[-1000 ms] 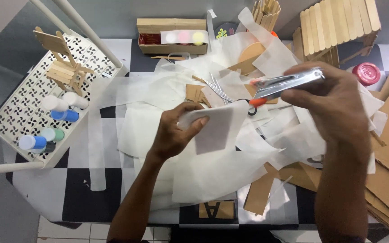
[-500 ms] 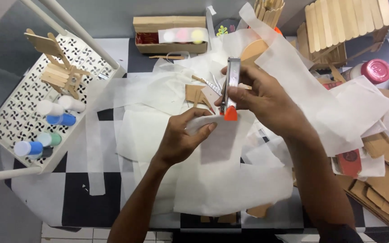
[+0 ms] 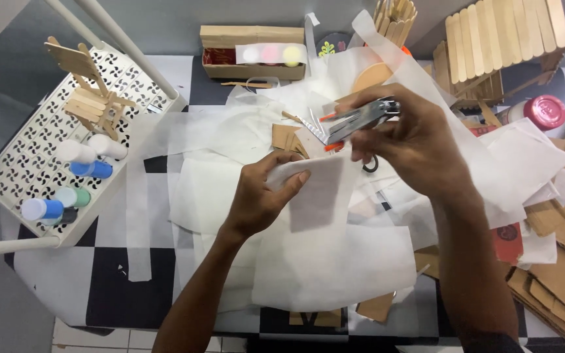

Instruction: Wrapping small cardboard rectangles in white tissue paper and securing the folds with a stapler.

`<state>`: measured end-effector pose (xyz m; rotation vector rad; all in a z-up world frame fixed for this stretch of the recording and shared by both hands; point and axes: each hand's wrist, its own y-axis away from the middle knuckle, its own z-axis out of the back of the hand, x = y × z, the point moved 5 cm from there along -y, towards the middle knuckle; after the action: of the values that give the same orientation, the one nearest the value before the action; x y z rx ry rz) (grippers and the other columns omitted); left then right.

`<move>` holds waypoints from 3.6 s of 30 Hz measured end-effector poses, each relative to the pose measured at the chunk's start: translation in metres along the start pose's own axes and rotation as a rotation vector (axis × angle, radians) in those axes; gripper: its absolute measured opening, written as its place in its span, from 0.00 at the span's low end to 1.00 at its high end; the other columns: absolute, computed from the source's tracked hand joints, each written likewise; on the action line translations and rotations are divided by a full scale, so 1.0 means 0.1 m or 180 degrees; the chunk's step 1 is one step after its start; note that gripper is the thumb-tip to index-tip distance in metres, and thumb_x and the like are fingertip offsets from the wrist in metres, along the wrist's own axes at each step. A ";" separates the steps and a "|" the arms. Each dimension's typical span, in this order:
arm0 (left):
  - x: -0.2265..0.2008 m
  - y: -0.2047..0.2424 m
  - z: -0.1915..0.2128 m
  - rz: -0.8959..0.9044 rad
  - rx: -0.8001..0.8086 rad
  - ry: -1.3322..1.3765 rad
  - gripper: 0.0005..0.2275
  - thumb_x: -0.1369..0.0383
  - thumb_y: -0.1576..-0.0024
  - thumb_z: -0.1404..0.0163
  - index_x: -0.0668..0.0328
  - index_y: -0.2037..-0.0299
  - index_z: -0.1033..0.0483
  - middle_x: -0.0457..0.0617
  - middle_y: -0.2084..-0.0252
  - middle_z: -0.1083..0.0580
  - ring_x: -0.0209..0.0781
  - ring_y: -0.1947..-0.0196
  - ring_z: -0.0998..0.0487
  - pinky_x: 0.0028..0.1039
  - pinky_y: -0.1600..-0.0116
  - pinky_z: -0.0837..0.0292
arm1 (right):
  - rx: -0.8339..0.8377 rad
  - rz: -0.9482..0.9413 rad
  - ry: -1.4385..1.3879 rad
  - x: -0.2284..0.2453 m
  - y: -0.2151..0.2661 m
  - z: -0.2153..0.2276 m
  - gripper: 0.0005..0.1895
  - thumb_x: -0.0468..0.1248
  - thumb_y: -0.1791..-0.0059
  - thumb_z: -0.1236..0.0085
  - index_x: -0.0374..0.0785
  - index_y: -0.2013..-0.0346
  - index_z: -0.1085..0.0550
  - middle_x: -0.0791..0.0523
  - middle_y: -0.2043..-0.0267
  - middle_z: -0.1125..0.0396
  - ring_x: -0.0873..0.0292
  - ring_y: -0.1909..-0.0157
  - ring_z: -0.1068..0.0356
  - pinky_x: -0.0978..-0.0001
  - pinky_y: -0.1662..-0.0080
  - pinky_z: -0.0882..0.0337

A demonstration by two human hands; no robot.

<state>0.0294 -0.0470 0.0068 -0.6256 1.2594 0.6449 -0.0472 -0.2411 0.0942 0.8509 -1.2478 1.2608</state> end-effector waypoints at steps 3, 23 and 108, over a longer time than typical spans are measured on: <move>-0.04 0.02 0.04 -0.0748 -0.0265 -0.0592 0.08 0.68 0.42 0.45 0.61 0.57 0.24 0.45 0.65 0.21 0.34 0.73 0.24 0.22 0.67 0.28 | 0.0148 0.0205 -0.0008 0.08 0.01 0.04 0.18 0.26 0.50 0.45 0.31 0.46 0.35 0.41 0.40 0.36 0.43 0.48 0.22 0.59 0.42 0.17; -0.25 0.11 0.15 -0.2333 -0.0718 -0.1505 0.07 0.78 0.44 0.42 0.73 0.58 0.25 0.57 0.62 0.20 0.48 0.71 0.22 0.33 0.65 0.28 | 0.0507 -0.0037 0.1664 0.25 0.16 -0.16 0.29 0.28 0.56 0.38 0.36 0.39 0.31 0.49 0.42 0.28 0.52 0.42 0.26 0.62 0.42 0.27; -0.21 0.18 -0.14 -0.2167 0.0019 -0.1158 0.10 0.78 0.47 0.40 0.68 0.57 0.23 0.53 0.62 0.19 0.48 0.72 0.23 0.33 0.67 0.29 | 0.0723 -0.0029 0.0929 0.32 0.21 -0.01 0.20 0.31 0.58 0.30 0.38 0.53 0.25 0.55 0.59 0.27 0.62 0.59 0.26 0.74 0.55 0.23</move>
<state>0.0031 -0.0477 0.0233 -0.8325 0.6443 0.1695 -0.0719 -0.2300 0.1211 0.7972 -0.8797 1.4796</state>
